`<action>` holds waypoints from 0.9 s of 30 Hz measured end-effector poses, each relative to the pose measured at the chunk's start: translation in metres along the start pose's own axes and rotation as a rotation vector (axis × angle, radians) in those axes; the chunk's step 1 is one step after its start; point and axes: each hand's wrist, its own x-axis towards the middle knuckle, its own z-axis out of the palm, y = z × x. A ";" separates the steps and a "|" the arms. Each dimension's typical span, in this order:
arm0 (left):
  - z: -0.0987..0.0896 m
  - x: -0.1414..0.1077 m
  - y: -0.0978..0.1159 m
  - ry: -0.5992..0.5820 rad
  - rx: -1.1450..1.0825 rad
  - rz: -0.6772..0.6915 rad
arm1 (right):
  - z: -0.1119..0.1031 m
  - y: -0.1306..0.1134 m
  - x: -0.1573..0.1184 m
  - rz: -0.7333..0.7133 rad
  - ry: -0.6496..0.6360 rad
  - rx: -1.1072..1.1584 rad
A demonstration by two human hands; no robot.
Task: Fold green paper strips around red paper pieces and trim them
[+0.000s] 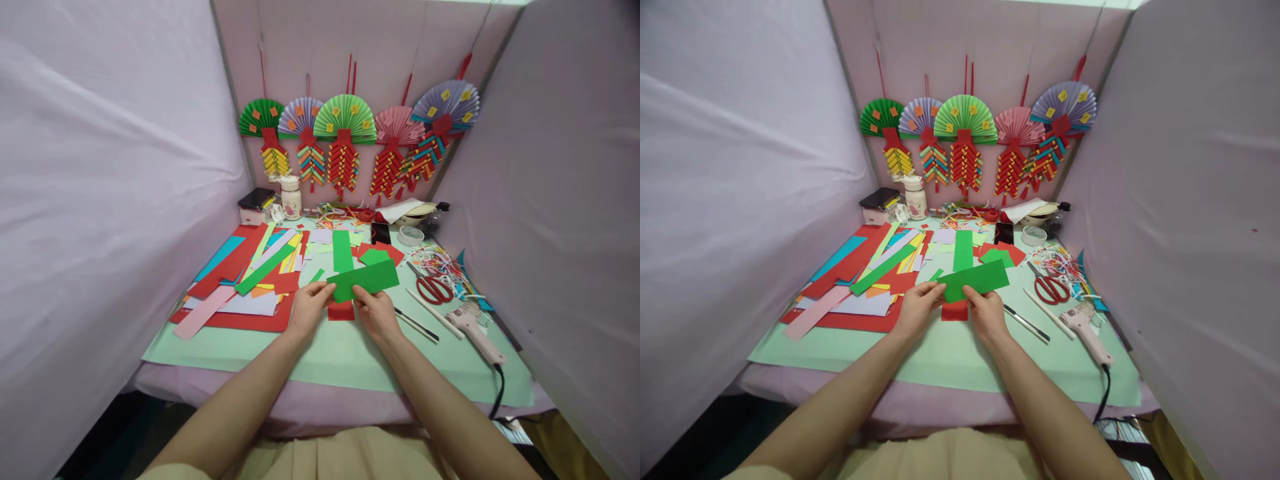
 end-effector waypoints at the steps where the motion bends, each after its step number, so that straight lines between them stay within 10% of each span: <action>1: 0.000 0.000 0.000 0.003 0.003 0.005 | 0.000 0.000 0.000 0.001 0.001 -0.003; 11: -0.004 0.001 -0.004 0.077 0.297 0.240 | 0.003 -0.002 -0.003 0.017 0.011 -0.011; 27: 0.002 -0.007 0.005 -0.103 0.335 0.172 | -0.001 -0.010 0.000 0.003 0.048 -0.010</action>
